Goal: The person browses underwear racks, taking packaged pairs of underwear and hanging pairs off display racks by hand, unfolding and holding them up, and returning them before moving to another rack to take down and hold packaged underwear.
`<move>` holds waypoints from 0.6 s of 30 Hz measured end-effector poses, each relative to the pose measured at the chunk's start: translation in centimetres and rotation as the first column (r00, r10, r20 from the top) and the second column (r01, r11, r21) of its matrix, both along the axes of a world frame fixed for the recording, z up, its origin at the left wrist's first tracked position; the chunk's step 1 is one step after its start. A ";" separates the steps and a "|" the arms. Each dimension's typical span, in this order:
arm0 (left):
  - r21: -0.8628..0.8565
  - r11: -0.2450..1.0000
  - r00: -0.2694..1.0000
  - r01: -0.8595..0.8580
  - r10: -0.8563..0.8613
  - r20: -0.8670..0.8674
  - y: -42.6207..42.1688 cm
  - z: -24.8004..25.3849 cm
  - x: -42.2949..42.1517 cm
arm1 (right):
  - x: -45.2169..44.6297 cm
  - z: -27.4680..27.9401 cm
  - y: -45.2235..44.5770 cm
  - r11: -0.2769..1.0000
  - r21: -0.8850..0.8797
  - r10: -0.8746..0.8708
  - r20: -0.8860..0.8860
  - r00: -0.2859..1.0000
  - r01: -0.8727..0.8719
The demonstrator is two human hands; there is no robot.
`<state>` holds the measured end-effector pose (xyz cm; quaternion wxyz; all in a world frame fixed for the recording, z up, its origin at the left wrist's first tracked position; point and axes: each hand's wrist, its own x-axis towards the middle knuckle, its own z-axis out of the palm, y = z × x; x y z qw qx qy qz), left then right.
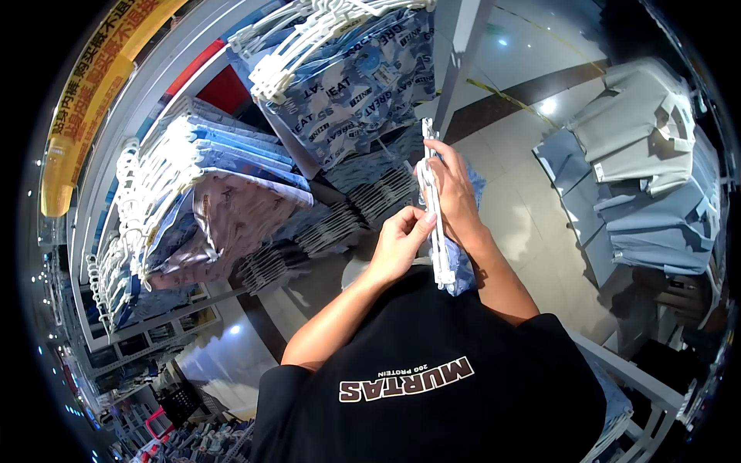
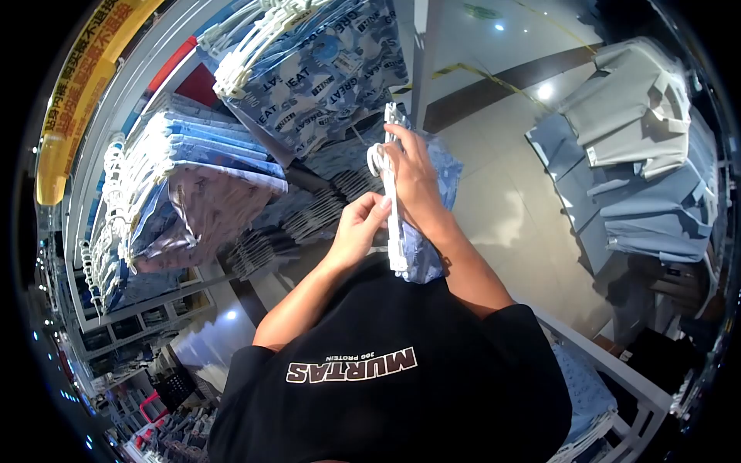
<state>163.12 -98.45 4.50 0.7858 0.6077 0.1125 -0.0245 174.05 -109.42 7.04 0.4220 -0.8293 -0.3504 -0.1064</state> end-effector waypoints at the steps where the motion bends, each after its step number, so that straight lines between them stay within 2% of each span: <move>1: 0.016 1.000 1.000 0.003 -0.003 -0.008 0.0 -0.4 0.0 | 0.0 0.0 -0.1 0.999 -0.041 0.000 0.008 1.000 0.000; 2: 0.013 1.000 0.999 -0.025 0.025 0.029 -0.1 -0.6 -0.1 | 0.0 -0.4 -0.3 0.997 -0.074 0.003 -0.010 1.000 -0.004; 5: -0.024 0.999 1.000 0.030 -0.030 0.007 -0.1 -0.2 -0.1 | 0.2 -2.0 -0.8 0.992 -0.122 0.036 -0.054 0.998 -0.042; 6: -0.092 0.994 0.998 0.055 -0.059 -0.032 0.0 0.1 -0.1 | 0.2 -2.2 -0.8 0.991 -0.123 0.032 -0.113 0.993 -0.046; 9: -0.368 0.929 0.972 0.038 -0.120 -0.203 0.2 1.4 -0.1 | -0.2 -2.4 -1.1 0.985 -0.166 0.026 -0.147 0.989 -0.051; 10: -0.376 0.924 0.972 0.070 -0.148 -0.183 0.2 1.1 -0.2 | -0.2 -2.7 -0.9 0.990 -0.135 0.020 -0.152 0.988 -0.041; 14: -0.466 0.884 0.971 0.026 -0.134 -0.200 0.1 1.1 -0.3 | -0.7 -1.7 -1.1 0.984 0.052 0.178 -0.243 0.954 -0.171; 17: -0.403 0.915 0.976 0.015 -0.100 -0.192 0.9 1.1 -0.5 | -0.9 -1.3 -0.7 0.983 0.158 0.156 -0.417 0.896 -0.097; 18: -0.355 0.935 0.978 0.019 -0.091 -0.187 1.6 1.5 -0.5 | -0.6 -1.9 -1.1 0.966 0.239 0.182 -0.358 0.916 -0.099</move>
